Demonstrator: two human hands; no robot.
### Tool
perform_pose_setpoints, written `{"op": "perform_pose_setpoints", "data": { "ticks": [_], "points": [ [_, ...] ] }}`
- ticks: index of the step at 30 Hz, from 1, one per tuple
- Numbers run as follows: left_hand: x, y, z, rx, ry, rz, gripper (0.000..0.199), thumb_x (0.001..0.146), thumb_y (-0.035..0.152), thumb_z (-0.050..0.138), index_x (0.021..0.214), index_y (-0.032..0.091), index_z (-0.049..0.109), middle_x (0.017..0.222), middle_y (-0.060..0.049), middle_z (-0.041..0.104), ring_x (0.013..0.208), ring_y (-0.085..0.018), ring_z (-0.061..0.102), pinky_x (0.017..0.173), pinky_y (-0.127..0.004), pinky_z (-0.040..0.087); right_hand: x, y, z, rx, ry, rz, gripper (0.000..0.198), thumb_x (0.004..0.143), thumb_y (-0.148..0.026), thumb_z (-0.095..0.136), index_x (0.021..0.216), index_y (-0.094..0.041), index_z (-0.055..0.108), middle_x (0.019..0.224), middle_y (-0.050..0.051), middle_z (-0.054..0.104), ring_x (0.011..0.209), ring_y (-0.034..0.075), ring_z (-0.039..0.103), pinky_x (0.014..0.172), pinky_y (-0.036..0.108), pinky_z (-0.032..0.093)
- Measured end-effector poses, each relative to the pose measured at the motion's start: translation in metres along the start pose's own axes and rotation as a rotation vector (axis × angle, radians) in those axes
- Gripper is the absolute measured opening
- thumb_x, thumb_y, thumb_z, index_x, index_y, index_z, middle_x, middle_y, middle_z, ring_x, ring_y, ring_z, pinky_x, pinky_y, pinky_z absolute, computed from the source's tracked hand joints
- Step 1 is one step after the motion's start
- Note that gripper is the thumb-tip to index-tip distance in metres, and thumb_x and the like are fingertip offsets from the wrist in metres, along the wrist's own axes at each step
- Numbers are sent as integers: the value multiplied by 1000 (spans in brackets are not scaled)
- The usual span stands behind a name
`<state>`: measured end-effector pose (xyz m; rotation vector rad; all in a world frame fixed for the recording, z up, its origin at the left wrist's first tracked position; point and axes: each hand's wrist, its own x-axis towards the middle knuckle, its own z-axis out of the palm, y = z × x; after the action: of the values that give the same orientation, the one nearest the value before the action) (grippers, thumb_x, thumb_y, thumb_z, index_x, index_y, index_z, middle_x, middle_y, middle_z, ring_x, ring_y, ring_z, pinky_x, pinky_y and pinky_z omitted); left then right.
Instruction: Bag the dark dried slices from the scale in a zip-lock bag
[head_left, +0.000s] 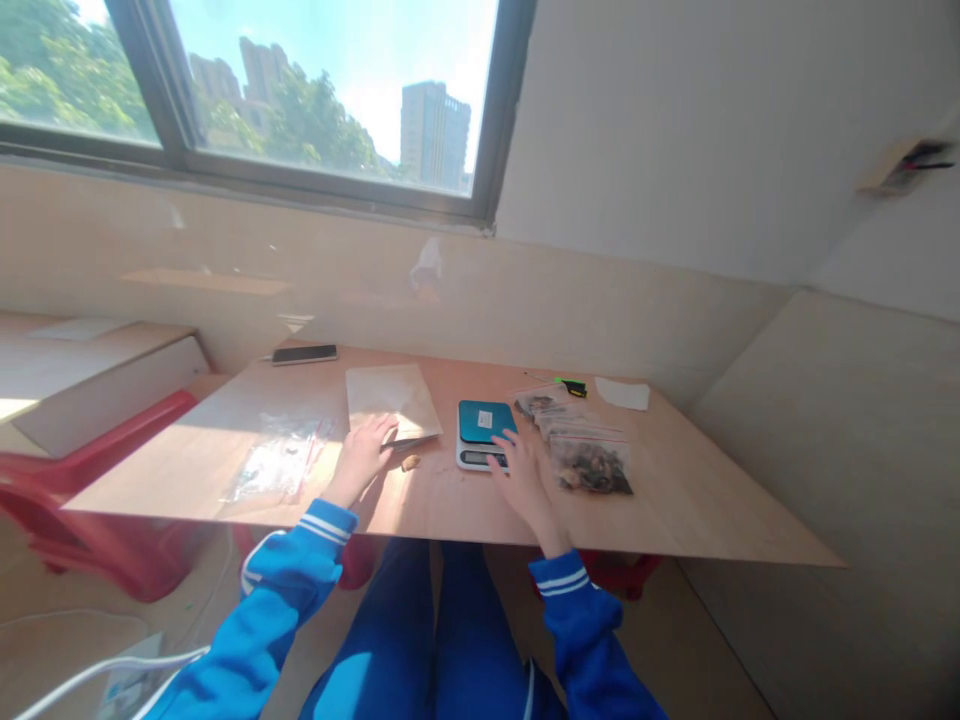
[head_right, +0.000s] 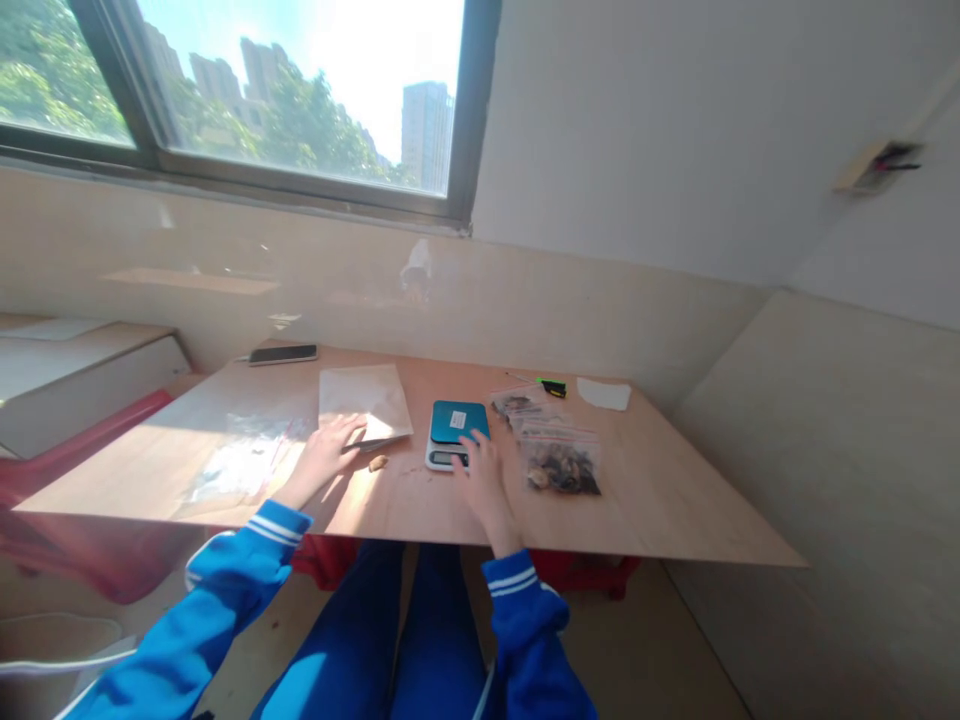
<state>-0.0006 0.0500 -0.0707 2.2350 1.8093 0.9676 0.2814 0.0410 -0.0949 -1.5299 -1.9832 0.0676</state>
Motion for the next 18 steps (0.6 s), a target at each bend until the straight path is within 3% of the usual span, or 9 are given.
{"op": "perform_pose_setpoints", "data": {
  "ticks": [2,4,7,10,15,18],
  "points": [
    [3,-1,-1,13,3,-10,31,85,23,47,109,22,68,117,-10,69,110,-25,62,93,-36,46,8,-40,20,170,-138,-220,30,93,-27,46,117,-20,62,129,11,56,122,23,49,105,42,38],
    [6,0,-6,35,8,-27,31,88,28,45,108,25,69,107,-9,73,96,-24,68,81,-32,50,16,-72,40,197,-227,-349,29,93,-20,48,118,-19,61,126,10,58,118,20,51,105,37,39],
    [12,4,-21,78,38,-38,34,90,30,45,114,27,68,100,-10,75,85,-26,70,72,-32,50,27,-97,65,57,-320,-380,25,91,-13,49,109,-16,66,111,10,63,108,22,54,96,37,43],
    [22,8,-39,100,88,-31,36,90,31,46,120,30,65,103,-11,74,87,-28,70,72,-32,49,32,-101,76,-1,-333,-353,22,91,-12,49,96,-15,70,97,10,66,99,22,57,91,36,44],
    [32,14,-62,72,155,-13,34,91,36,46,116,29,68,100,-9,75,90,-27,70,71,-29,48,36,-91,55,2,-284,-328,15,89,-15,57,96,-19,70,99,7,69,100,21,58,91,35,40],
    [30,17,-69,64,162,-1,33,90,36,46,113,27,69,95,-9,76,87,-27,70,70,-29,47,48,-71,28,-16,-131,-185,18,90,-18,55,102,-19,67,103,9,69,100,24,57,90,38,39]
  ]
}}
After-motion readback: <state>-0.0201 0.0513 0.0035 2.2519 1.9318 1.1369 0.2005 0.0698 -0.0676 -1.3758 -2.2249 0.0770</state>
